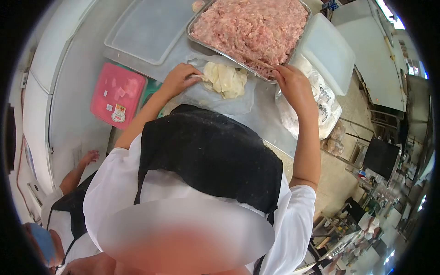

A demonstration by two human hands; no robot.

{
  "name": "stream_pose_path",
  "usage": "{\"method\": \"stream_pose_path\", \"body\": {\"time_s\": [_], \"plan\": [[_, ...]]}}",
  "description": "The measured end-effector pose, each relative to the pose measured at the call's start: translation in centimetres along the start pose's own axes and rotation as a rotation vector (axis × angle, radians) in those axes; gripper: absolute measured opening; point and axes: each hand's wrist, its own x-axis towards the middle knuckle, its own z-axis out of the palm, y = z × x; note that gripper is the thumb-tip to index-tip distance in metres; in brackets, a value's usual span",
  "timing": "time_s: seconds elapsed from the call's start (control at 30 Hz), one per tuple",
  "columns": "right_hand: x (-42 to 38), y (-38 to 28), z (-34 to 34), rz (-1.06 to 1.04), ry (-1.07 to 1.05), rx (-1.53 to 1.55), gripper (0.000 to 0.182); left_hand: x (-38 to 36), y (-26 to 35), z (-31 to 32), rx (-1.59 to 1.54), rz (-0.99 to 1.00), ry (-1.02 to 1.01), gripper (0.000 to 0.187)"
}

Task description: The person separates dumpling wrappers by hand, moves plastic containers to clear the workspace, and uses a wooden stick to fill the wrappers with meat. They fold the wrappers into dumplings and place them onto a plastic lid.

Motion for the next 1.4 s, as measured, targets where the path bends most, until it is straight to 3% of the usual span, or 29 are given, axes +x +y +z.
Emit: {"method": "stream_pose_path", "body": {"time_s": [0.13, 0.27, 0.43, 0.57, 0.67, 0.93, 1.03, 1.13, 1.23, 1.33, 1.4], "plan": [[-0.2, -0.4, -0.2, 0.077, 0.02, 0.144, 0.026, 1.4, 5.1, -3.3, -0.271, -0.36, 0.015, 0.02], [-1.1, -1.9, 2.5, 0.216, 0.018, 0.596, 0.029, 3.7, 7.3, -2.1, -0.532, -0.339, 0.037, 0.023], [-0.8, -4.0, 5.6, 0.288, -0.042, 0.748, 0.036, 5.8, 10.4, -0.5, -0.896, -0.293, -0.086, 0.02], [-0.2, -4.7, 7.3, 0.371, 0.052, 0.832, 0.036, 6.3, 10.7, 0.4, -0.825, -0.276, -0.209, 0.021], [-0.7, -3.8, 8.2, 0.412, 0.062, 1.148, 0.032, 6.6, 10.3, 0.0, -0.737, -0.291, -0.211, 0.022], [-1.5, -3.7, 7.6, 0.552, -0.073, 1.315, 0.019, 6.7, 7.8, 0.4, -0.84, -0.389, -0.146, 0.022], [-1.3, -4.1, 7.5, 0.576, -0.032, 1.376, 0.022, 6.3, 7.9, 0.8, -0.731, -0.254, 0.066, 0.02], [-0.8, -5.0, 6.5, 0.567, 0.009, 1.422, 0.023, 5.7, 9.2, 0.7, -0.6, -0.084, 0.088, 0.021], [-0.5, -5.6, 6.4, 0.533, -0.024, 1.508, 0.024, 6.1, 11.3, 0.5, -0.675, -0.052, -0.123, 0.024], [-0.1, -6.1, 6.5, 0.481, -0.022, 1.487, 0.025, 6.3, 11.1, 0.7, -0.856, -0.206, -0.116, 0.022], [-0.2, -6.3, 6.8, 0.474, -0.021, 1.458, 0.025, 6.3, 10.3, 0.3, -0.835, -0.166, -0.142, 0.022]]}}
